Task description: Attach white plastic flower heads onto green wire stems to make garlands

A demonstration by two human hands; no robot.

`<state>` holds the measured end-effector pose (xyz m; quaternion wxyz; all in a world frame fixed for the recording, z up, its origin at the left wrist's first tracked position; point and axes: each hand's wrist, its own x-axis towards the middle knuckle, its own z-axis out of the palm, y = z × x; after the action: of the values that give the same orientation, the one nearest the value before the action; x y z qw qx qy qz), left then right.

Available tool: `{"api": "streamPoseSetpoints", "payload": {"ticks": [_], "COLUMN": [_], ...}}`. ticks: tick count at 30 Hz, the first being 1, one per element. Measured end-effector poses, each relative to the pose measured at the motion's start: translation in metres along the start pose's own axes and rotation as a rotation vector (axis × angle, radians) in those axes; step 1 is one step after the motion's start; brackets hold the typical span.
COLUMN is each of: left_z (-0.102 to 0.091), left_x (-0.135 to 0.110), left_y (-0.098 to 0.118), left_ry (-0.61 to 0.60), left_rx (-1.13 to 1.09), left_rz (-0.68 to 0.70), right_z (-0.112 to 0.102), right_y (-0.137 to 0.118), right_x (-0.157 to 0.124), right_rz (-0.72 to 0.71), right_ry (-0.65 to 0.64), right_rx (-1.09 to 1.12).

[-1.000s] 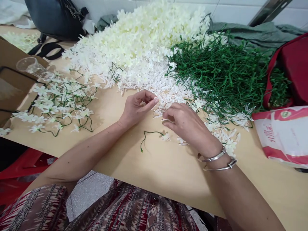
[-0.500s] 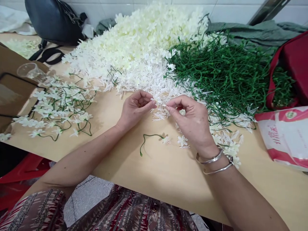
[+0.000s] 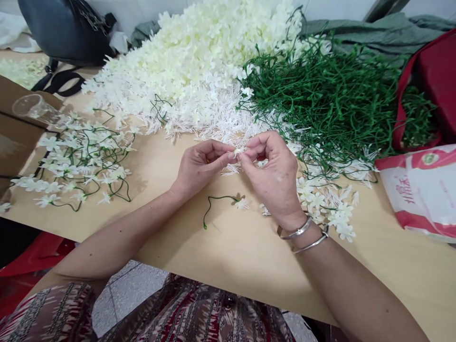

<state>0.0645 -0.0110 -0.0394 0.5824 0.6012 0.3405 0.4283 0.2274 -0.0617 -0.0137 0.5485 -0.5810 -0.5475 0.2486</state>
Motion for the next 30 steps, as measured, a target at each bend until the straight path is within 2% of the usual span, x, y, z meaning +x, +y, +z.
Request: {"api": "streamPoseSetpoints", "payload": {"ticks": [7, 14, 19, 22, 26, 29, 30], "left_z": [0.001, 0.000, -0.002, -0.001, -0.001, -0.007, -0.011], "left_x": [0.001, -0.004, -0.004, -0.003, -0.003, 0.000, 0.001], "left_y": [-0.001, 0.006, 0.012, 0.011, 0.007, 0.014, 0.019], "left_ry": [0.000, 0.053, 0.011, -0.012, -0.039, -0.016, -0.046], "left_rx": [-0.015, 0.316, 0.350, 0.344, 0.329, 0.360, 0.377], "left_rz": [0.013, 0.218, 0.312, 0.320, 0.309, 0.356, 0.362], "right_z": [0.002, -0.001, -0.008, -0.010, -0.010, -0.010, -0.010], "right_y": [-0.002, 0.001, 0.002, 0.004, 0.010, 0.016, 0.018], "right_x": [-0.003, 0.003, 0.008, 0.010, 0.013, 0.016, 0.016], "right_rz": [-0.015, 0.067, 0.066, -0.005, -0.089, -0.052, -0.033], "right_ry": [-0.019, -0.074, -0.163, -0.139, -0.095, -0.088, -0.088], "right_rx": [-0.018, 0.003, 0.009, -0.022, 0.060, 0.142, 0.149]}}
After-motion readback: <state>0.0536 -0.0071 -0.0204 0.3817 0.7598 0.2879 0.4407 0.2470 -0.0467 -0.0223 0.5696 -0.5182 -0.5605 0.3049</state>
